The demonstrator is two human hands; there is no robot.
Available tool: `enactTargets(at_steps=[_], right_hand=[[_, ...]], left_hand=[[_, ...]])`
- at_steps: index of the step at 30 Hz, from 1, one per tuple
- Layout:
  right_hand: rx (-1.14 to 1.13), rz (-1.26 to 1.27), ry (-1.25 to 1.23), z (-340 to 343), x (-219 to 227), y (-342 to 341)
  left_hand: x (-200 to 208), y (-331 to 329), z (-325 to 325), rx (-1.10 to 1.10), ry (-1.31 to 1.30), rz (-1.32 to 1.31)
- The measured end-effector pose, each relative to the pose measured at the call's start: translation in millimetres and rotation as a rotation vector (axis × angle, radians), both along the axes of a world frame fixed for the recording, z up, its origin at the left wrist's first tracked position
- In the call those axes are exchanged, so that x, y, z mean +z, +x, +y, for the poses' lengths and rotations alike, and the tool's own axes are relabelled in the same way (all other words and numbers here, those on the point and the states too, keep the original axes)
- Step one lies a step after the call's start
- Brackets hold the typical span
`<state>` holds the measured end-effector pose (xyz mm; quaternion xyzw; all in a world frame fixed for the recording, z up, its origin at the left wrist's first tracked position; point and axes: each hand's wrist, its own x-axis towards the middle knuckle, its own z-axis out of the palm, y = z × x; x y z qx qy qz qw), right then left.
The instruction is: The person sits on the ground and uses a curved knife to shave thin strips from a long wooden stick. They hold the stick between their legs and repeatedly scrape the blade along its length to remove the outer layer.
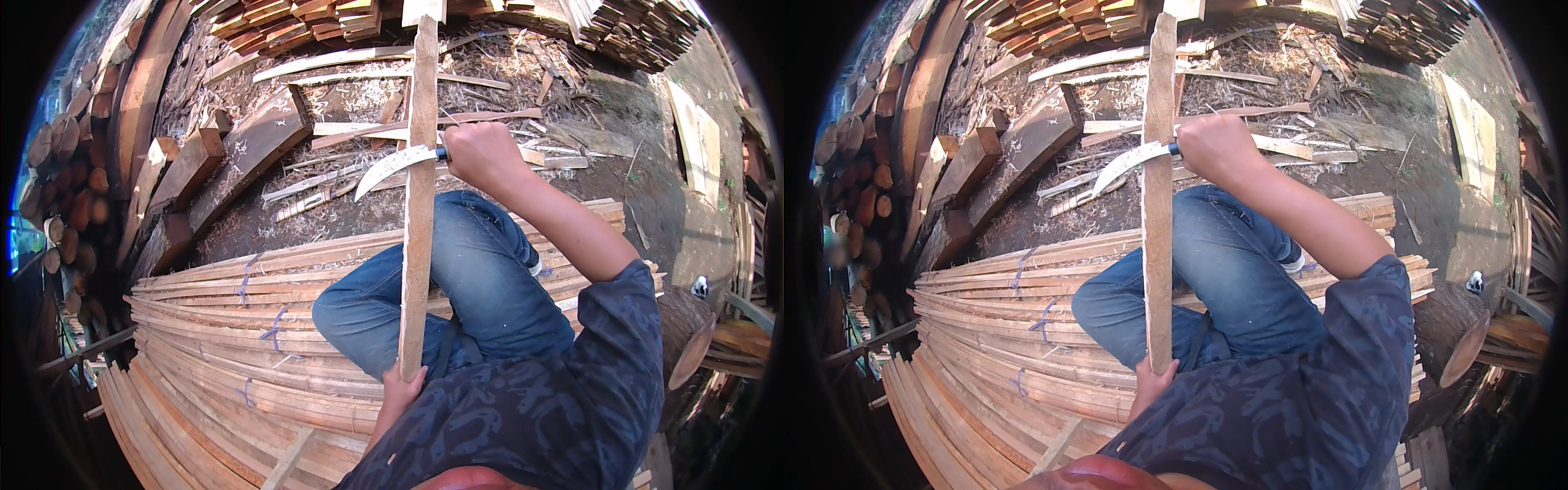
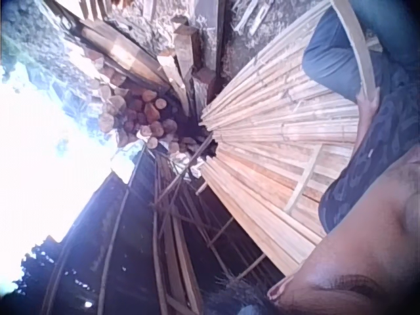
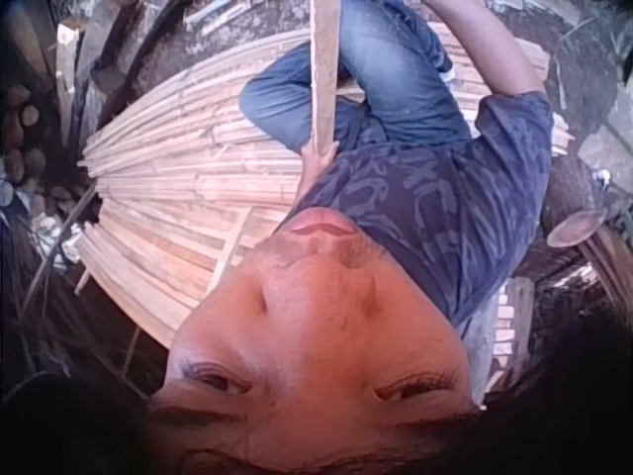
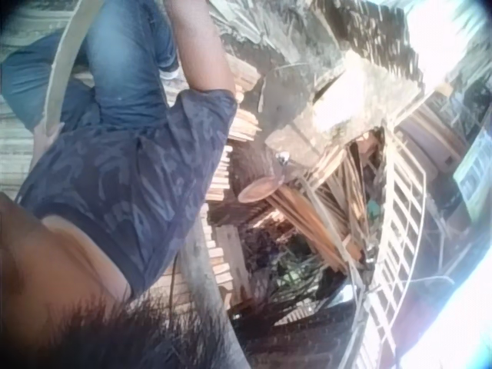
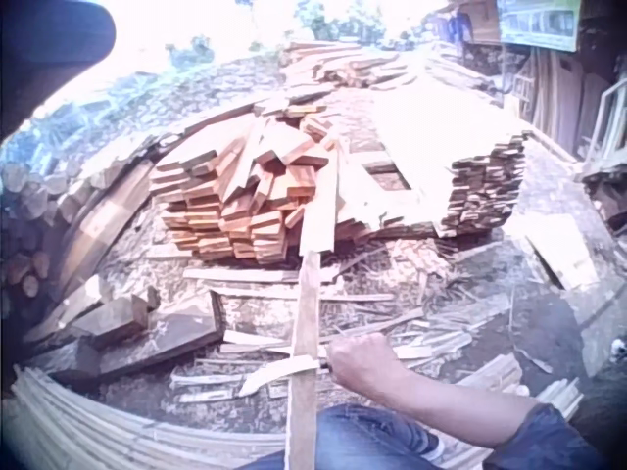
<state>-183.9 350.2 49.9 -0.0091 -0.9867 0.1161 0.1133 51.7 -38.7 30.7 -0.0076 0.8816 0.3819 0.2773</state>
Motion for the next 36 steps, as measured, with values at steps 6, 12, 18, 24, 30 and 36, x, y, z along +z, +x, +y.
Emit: enactTargets(at_steps=[6,12,18,24,30,36], right_hand=[[-0.333,-0.026,0.029,79,4,-67],[-0.254,-0.051,0.012,48,5,-38],[-0.080,-0.081,0.011,14,5,-20],[-0.361,0.058,0.106,99,2,-89],[-0.268,-0.108,0.042,59,7,-54],[-0.068,-0.003,0.047,14,7,-49]], left_hand=[[-1,-9,7,0.046,0.061,-0.107],[-5,-4,2,0.059,0.122,-0.062],[-8,1,0,0.073,0.117,-0.087],[-3,-8,9,0.096,0.126,-0.109],[-5,1,6,0.110,0.126,-0.094],[-4,3,3,0.076,0.106,-0.053]])
